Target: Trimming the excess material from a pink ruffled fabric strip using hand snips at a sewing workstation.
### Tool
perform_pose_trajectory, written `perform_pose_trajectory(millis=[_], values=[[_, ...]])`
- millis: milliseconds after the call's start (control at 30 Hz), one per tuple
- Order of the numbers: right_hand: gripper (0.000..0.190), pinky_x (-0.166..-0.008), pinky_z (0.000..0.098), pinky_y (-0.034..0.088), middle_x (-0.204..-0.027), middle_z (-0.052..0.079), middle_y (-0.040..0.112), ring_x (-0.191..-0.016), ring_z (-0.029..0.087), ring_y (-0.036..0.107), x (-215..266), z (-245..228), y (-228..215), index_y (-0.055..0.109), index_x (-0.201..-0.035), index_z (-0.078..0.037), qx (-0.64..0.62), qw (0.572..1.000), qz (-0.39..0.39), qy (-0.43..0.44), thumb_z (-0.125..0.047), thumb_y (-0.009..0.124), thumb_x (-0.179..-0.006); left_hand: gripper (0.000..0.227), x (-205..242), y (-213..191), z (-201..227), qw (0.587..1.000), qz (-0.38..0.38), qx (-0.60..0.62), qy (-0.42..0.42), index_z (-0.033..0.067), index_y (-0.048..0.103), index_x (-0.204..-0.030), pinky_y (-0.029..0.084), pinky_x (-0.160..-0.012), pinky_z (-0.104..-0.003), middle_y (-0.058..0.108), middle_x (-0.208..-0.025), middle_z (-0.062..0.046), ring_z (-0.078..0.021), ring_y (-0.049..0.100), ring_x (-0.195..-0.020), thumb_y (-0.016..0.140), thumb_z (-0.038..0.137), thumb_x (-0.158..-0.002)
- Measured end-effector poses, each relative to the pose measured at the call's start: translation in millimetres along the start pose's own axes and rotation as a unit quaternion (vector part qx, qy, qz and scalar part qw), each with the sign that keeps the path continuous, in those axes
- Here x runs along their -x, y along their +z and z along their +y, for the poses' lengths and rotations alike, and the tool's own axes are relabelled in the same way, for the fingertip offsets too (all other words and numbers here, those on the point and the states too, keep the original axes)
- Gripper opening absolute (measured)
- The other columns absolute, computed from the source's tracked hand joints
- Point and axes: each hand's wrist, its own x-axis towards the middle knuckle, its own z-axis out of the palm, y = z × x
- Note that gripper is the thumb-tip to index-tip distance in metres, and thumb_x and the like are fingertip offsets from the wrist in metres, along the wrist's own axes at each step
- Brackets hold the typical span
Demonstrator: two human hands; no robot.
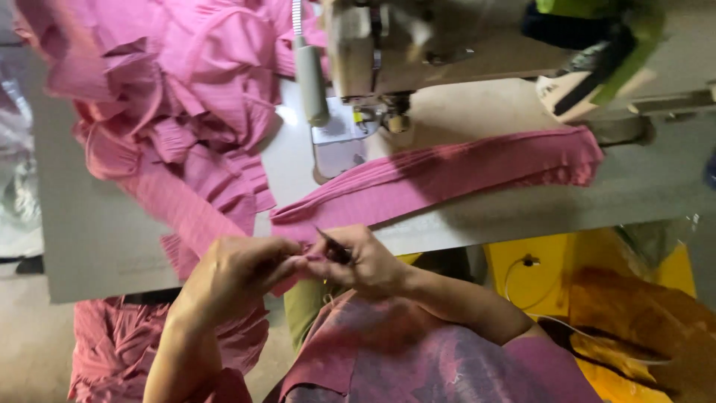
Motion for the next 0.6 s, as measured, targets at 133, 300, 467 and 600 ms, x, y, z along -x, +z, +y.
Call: perform_pose_trajectory(millis=[133, 300, 467, 600], values=[[0.004, -0.067, 0.0228, 0.036, -0.083, 0.002, 0.048, -0.076, 0.011, 0.044, 50, -28, -87, 0.053, -0.082, -0.010, 0.229, 0.944, 0.167, -0.171, -0.012, 0.055, -0.085, 0.025, -2, -2, -28, 0.992, -0.101, -0.013, 0.077, 0.0169, 0.064, -0.094, 0.055, -0.042, -0.015, 0.069, -0.059, 0.007, -0.0017, 0.063, -0.041, 0.065, 0.026, -0.071], [0.017, -0.036, 0.0111, 0.019, -0.094, -0.012, 0.057, -0.061, -0.005, 0.041, 106, -82, -180, 0.054, -0.089, -0.025, 0.215, 0.800, 0.539, -0.151, -0.031, 0.065, -0.078, 0.017, 3, -19, -62, 0.982, -0.190, 0.000, -0.016, 0.0234, 0.072, -0.083, 0.055, -0.047, -0.016, 0.075, -0.062, 0.013, -0.0009, 0.067, -0.045, 0.065, 0.028, -0.068], [0.019, -0.064, 0.0314, 0.046, -0.082, 0.014, 0.058, -0.071, 0.023, 0.057, 128, -69, -272, 0.055, -0.092, 0.003, 0.672, 0.567, 0.436, -0.191, -0.005, 0.063, -0.108, 0.023, -10, -22, -64, 0.985, -0.163, 0.007, -0.063, 0.0172, 0.073, -0.073, 0.037, -0.037, -0.021, 0.063, -0.047, 0.006, -0.0056, 0.045, -0.034, 0.058, 0.035, -0.073], [0.031, -0.056, 0.0389, 0.049, -0.097, 0.018, 0.060, -0.074, 0.033, 0.062, 94, -71, -243, 0.065, -0.099, 0.001, 0.810, 0.393, 0.381, -0.209, -0.030, 0.065, -0.098, 0.027, -20, -8, -73, 0.985, -0.134, -0.068, -0.090, 0.0188, 0.069, -0.082, 0.044, -0.046, -0.020, 0.067, -0.063, 0.006, -0.0057, 0.054, -0.044, 0.056, 0.041, -0.073]])
